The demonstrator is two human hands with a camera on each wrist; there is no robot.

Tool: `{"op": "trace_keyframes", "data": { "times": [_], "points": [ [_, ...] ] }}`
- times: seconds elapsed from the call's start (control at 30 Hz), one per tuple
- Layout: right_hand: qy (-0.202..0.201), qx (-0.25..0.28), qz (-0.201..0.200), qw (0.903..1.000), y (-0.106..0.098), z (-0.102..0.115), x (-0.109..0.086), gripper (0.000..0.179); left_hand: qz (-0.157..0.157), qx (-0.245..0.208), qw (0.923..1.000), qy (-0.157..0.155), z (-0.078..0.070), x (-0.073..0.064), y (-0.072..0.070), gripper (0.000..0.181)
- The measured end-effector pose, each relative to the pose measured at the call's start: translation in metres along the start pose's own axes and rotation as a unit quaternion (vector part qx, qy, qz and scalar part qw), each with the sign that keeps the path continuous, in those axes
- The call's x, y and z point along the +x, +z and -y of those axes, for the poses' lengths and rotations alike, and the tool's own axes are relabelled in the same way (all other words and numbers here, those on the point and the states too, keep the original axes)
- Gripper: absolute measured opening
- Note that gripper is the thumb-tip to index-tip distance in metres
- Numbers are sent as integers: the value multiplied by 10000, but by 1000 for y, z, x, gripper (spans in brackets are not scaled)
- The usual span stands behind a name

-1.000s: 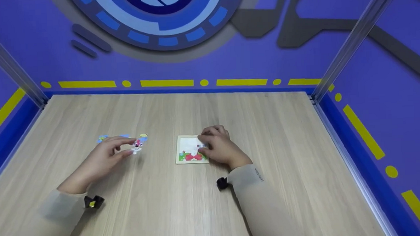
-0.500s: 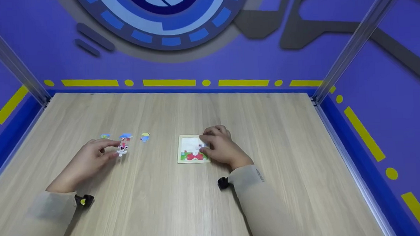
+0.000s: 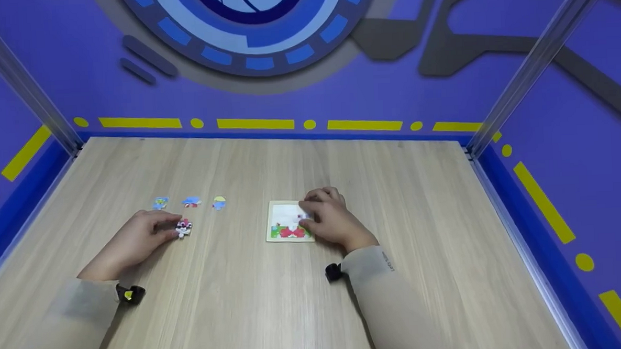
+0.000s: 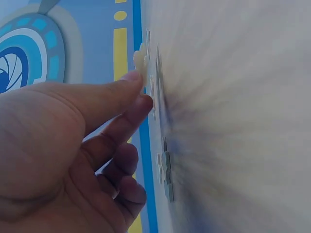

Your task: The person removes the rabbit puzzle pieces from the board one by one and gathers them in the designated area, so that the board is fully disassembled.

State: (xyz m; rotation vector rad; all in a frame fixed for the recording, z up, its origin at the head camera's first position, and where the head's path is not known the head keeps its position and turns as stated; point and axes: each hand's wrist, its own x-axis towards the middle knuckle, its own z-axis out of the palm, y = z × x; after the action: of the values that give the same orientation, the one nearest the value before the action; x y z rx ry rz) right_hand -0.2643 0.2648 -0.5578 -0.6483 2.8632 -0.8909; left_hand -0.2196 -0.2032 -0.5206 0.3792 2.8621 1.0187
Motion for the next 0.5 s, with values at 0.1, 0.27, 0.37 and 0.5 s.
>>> {"op": "trace_keyframes", "data": {
  "times": [0.1,0.27,0.37,0.5],
  "points": [
    [13,-24,11,10000,0,1,-1,50,21,63,10000,22,2,1,3,35],
    [-10,-34,17,10000,-1,0,-1,51,0,174,9998,127,3,3,6,36],
    [-27,-14,26,10000,-1,0,0,51,-45,235,9995,191,3,3,7,35],
    [-82,11,33,10000,-1,-1,0,51,-60,304,9993,215,3,3,6,35]
  ]
}}
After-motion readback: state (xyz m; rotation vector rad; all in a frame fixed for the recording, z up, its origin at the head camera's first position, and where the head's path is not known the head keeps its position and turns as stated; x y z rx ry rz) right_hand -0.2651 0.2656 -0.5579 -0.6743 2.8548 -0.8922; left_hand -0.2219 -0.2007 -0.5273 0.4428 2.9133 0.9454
